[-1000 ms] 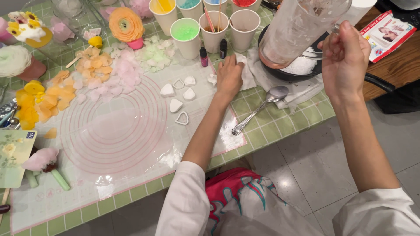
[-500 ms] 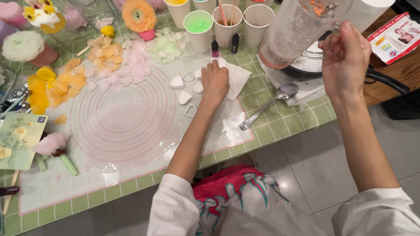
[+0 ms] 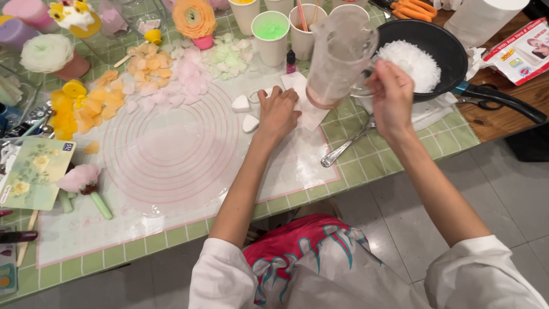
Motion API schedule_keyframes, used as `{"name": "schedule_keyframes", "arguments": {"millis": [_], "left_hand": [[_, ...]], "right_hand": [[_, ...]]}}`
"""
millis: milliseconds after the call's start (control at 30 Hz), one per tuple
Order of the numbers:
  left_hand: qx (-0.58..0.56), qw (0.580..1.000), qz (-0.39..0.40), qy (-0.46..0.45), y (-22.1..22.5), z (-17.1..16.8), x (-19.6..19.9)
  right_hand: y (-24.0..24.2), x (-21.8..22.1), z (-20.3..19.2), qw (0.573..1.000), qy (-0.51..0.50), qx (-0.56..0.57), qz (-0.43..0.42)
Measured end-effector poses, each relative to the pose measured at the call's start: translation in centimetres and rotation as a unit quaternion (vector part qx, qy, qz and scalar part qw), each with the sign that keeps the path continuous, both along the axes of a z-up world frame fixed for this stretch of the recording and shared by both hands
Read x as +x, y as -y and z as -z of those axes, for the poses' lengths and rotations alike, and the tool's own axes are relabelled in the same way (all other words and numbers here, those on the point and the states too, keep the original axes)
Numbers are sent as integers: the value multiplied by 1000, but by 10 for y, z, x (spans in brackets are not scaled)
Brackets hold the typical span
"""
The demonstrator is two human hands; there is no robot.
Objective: Assembling a decorative flower candle using wax petals and a wick.
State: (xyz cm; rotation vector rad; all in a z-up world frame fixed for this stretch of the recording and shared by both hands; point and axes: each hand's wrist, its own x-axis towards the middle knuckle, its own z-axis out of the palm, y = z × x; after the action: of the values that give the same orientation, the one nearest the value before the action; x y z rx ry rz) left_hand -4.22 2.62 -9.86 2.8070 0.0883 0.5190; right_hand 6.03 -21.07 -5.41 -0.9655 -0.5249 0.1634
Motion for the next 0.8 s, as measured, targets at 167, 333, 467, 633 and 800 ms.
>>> {"name": "schedule_keyframes", "arguments": {"millis": [167,333,467,633,800], "left_hand": [[-2,997,23,69,-4,0,-8],[21,995,7,92,-11,-16,-30],[8,998,-14,64,-11,-26,-48],[3,997,36,74,8,-10,-49],[12,999,32,17,20,-1,-52]], "right_hand": [[-26,-3,29,999,-14,-31,3],[-37,-3,44,998,-19,-60,19],[-40,2,54,996,-17,-74,45],[-49,6,53,996,-14,-70,61],[-57,14,58,994,-1,-67,83]]}}
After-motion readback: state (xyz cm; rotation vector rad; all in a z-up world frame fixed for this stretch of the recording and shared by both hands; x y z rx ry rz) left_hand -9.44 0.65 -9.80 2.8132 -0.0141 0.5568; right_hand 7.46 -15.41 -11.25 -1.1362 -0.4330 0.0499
